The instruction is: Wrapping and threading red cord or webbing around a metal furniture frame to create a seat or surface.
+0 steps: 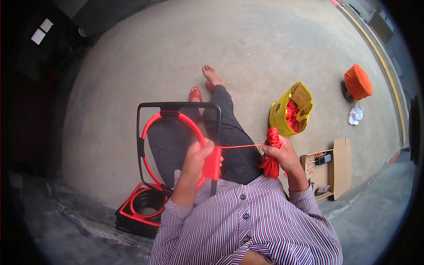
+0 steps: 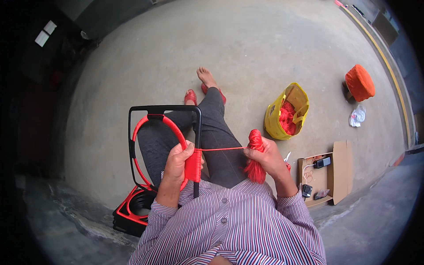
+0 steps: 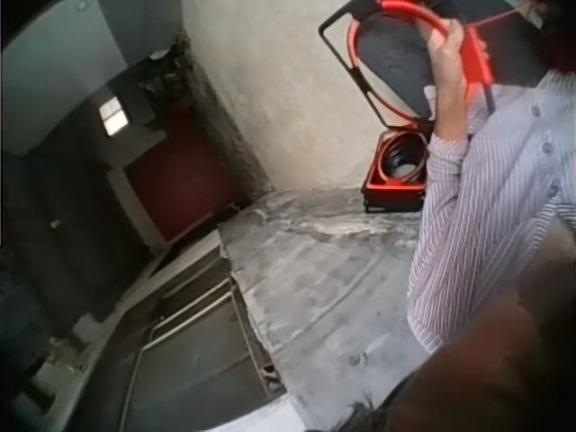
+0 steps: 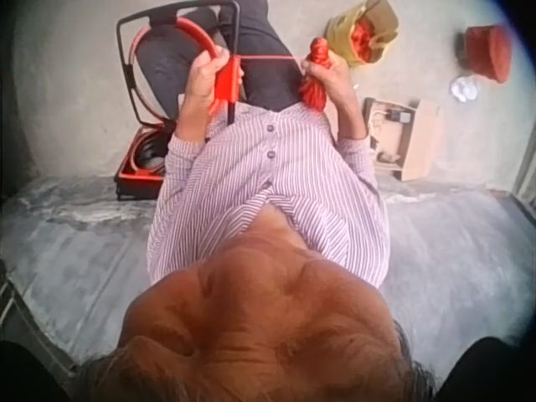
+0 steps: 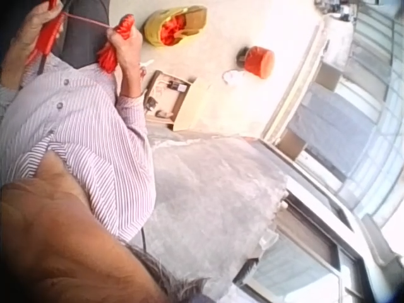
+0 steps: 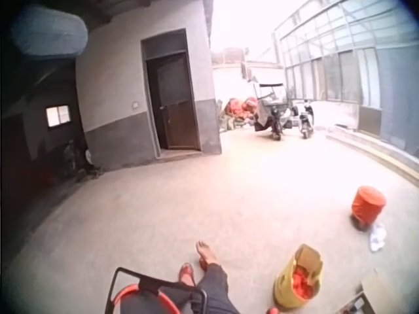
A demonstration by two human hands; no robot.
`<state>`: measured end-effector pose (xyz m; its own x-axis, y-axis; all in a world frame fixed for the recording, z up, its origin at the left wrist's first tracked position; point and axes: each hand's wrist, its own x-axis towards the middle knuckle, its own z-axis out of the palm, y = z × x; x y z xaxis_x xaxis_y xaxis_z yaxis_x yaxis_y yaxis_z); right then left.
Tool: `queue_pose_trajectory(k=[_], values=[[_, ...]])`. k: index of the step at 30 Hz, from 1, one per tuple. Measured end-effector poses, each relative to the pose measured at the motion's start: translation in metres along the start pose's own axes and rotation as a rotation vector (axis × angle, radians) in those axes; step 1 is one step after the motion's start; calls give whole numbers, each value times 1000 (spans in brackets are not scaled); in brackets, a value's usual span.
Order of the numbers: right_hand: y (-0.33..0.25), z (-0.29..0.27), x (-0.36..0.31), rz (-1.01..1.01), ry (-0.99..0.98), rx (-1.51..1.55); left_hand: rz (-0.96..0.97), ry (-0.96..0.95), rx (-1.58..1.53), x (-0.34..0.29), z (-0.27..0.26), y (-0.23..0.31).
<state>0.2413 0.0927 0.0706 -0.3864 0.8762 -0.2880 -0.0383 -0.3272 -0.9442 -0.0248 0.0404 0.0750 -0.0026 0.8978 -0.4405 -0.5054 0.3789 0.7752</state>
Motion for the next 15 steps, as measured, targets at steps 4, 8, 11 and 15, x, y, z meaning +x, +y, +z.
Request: queue_pose_trajectory(k=[4, 8, 11, 15], values=[[-2, 3, 7, -22, 9, 12, 69, 12, 12, -4, 6, 2], [-7, 15, 6, 26, -10, 16, 77, -30, 4, -8, 3, -1], [4, 15, 8, 7, -12, -7, 62, -40, 5, -8, 6, -5], [3, 13, 9, 44, -12, 21, 29, -69, 14, -9, 13, -1]])
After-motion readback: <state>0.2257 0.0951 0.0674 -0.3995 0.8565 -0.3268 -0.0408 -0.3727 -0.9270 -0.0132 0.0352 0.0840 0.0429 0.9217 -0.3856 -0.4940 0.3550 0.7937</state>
